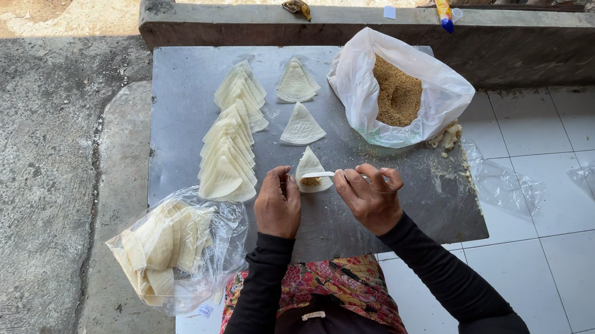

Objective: The person prepares small pastries by taking a triangular dough sheet, adding a spoonful of filling from a plastic bag, and rolling it into a cylindrical shape.

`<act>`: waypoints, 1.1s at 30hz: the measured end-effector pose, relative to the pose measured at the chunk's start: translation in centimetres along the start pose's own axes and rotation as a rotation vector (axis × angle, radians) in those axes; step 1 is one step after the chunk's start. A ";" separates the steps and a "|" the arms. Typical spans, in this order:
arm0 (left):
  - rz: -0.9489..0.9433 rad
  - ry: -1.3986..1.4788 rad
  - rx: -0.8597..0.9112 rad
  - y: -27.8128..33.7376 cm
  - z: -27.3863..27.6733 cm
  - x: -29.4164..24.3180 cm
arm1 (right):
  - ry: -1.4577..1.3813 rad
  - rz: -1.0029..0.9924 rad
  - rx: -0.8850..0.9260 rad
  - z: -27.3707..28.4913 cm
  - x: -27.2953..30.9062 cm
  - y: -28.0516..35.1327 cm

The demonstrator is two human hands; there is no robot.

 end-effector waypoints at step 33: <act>-0.077 0.031 0.136 0.3 -0.8 -0.7 | -0.593 -0.399 0.289 -3.5 -0.5 1.6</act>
Point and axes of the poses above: each hand's wrist, its own y-axis away from the middle knuckle, its own z-axis out of the back of the hand, x = y × z, the point moved 6 cm from there along -y, towards the middle knuckle, and after that the axes turned 2 degrees about y, right-handed, at the moved point
